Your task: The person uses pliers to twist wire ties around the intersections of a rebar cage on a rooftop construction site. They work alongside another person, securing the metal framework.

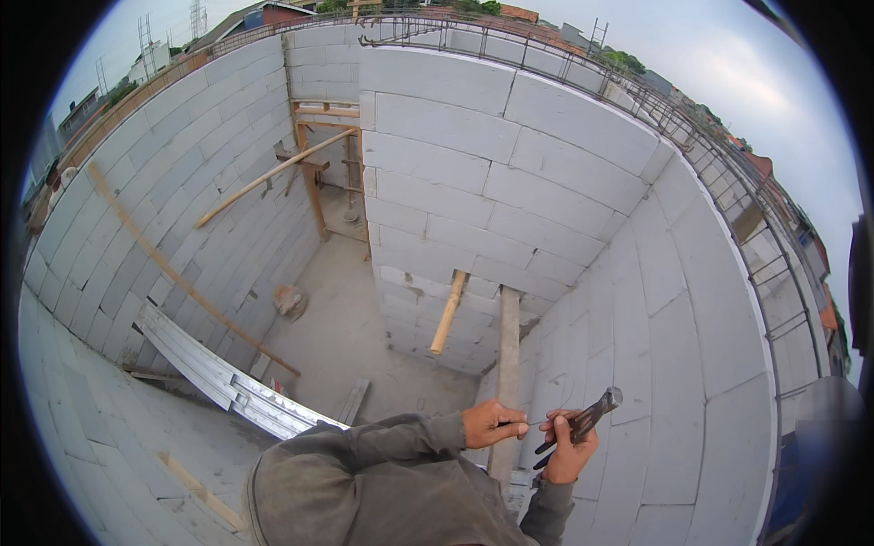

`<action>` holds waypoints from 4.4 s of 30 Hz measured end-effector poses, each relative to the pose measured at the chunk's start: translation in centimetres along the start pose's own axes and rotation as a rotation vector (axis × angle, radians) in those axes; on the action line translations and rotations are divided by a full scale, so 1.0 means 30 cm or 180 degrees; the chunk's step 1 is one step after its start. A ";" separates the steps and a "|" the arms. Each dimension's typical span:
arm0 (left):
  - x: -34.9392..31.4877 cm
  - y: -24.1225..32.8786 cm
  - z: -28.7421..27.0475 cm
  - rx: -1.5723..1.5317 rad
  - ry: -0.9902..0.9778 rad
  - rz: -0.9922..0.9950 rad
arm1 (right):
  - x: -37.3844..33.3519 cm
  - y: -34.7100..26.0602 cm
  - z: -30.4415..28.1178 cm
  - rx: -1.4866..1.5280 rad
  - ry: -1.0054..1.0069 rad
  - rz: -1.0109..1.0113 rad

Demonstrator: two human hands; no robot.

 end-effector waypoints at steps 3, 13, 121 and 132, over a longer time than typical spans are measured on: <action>0.001 -0.018 0.040 -0.0571 -0.0370 -0.0121 | -0.015 -0.002 -0.011 0.0012 0.0045 0.0000; -0.025 -0.050 0.094 -0.1733 -0.1176 -0.1108 | -0.042 -0.037 0.002 -0.0113 -0.0004 0.0128; 0.044 -0.184 0.190 -0.0485 -0.0606 -0.1222 | -0.235 0.103 -0.296 0.0094 0.0737 0.0526; 0.136 -0.128 0.512 -0.0144 -0.1479 -0.0501 | -0.511 0.130 -0.641 0.0029 0.2192 0.0154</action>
Point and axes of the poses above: each hand's wrist, its own x-axis towards the middle knuckle, its own z-axis out of the palm, y = z × x, the point moved 8 cm from there along x, towards the middle knuckle, and after that the axes turned 10 degrees about x, right-handed, at the moved point
